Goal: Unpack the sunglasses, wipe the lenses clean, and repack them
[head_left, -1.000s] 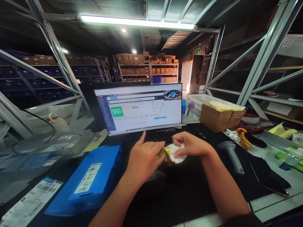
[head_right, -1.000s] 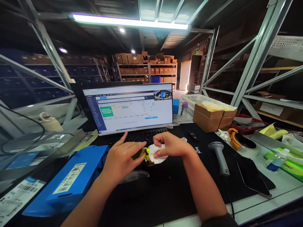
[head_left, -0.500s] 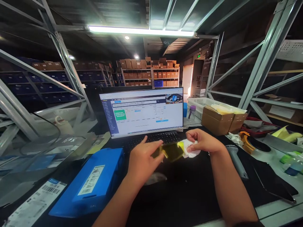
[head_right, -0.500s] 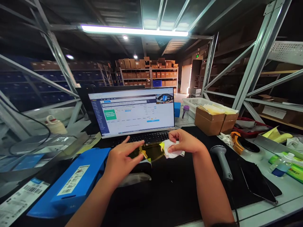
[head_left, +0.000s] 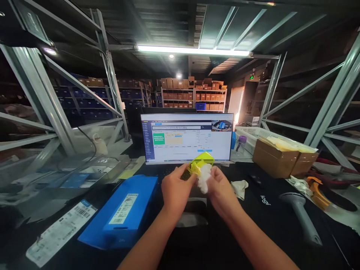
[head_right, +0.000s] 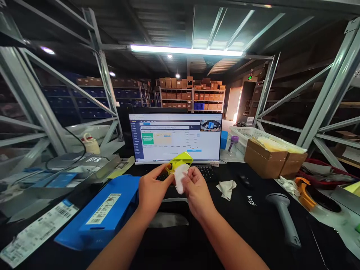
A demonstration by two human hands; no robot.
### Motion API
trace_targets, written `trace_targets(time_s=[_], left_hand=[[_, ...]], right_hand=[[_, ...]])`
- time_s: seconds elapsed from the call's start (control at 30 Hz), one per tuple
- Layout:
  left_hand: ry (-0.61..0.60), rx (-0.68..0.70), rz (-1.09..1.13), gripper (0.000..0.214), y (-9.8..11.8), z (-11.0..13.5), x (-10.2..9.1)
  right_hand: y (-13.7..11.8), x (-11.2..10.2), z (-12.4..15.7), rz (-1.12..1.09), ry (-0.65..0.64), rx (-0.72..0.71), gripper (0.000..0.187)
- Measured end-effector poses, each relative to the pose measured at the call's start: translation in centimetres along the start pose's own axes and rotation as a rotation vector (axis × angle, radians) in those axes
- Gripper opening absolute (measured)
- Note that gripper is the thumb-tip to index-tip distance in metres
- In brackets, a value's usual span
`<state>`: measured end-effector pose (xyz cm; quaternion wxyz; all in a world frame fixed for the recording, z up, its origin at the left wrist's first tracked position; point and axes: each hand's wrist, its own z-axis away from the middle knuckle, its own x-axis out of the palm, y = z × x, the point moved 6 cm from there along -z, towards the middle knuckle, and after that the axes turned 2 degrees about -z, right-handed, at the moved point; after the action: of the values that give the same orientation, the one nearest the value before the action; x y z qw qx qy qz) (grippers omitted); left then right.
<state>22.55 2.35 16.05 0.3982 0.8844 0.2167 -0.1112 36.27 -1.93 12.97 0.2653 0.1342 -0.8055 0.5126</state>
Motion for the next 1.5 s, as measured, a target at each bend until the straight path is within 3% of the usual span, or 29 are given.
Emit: trace_targets(time_s=[0.23, 0.47, 0.63, 0.73, 0.87, 0.93, 1.0, 1.23, 1.5], left_hand=[[0.058, 0.249, -0.064, 0.026, 1.6, 1.3, 1.0], [0.113, 0.435, -0.067, 0.027, 3.2, 2.2, 0.6], [0.087, 0.514, -0.071, 0.025, 3.8, 2.1, -0.1], [0.009, 0.495, -0.12, 0.024, 3.7, 1.5, -0.3], [-0.184, 0.444, -0.145, 0.025, 3.4, 0.8, 0.2], [-0.261, 0.431, -0.134, 0.023, 3.4, 0.8, 0.6], [-0.324, 0.427, -0.123, 0.023, 3.5, 1.0, 1.0], [-0.417, 0.442, -0.13, 0.028, 3.9, 1.5, 1.5], [-0.27, 0.543, -0.269, 0.019, 4.3, 2.3, 1.5]], right_hand=[[-1.2, -2.1, 0.0, 0.061, 0.228, -0.087, 0.064], [-4.4, -4.5, -1.3, 0.074, 0.241, 0.062, 0.069], [-5.2, -5.4, -1.8, 0.1, 0.202, 0.077, 0.065], [-5.8, -6.5, -2.4, 0.112, 0.249, -0.037, 0.064], [-9.0, -8.4, -2.4, 0.204, 0.411, -0.386, 0.049], [-10.2, -8.1, -2.0, 0.308, 0.372, -0.443, 0.037], [-10.5, -6.9, -1.4, 0.446, 0.262, -0.401, 0.029], [-7.9, -2.9, 1.1, 0.937, -0.009, -0.27, 0.025], [-6.0, -1.0, 0.9, 1.32, -0.168, -0.288, 0.025]])
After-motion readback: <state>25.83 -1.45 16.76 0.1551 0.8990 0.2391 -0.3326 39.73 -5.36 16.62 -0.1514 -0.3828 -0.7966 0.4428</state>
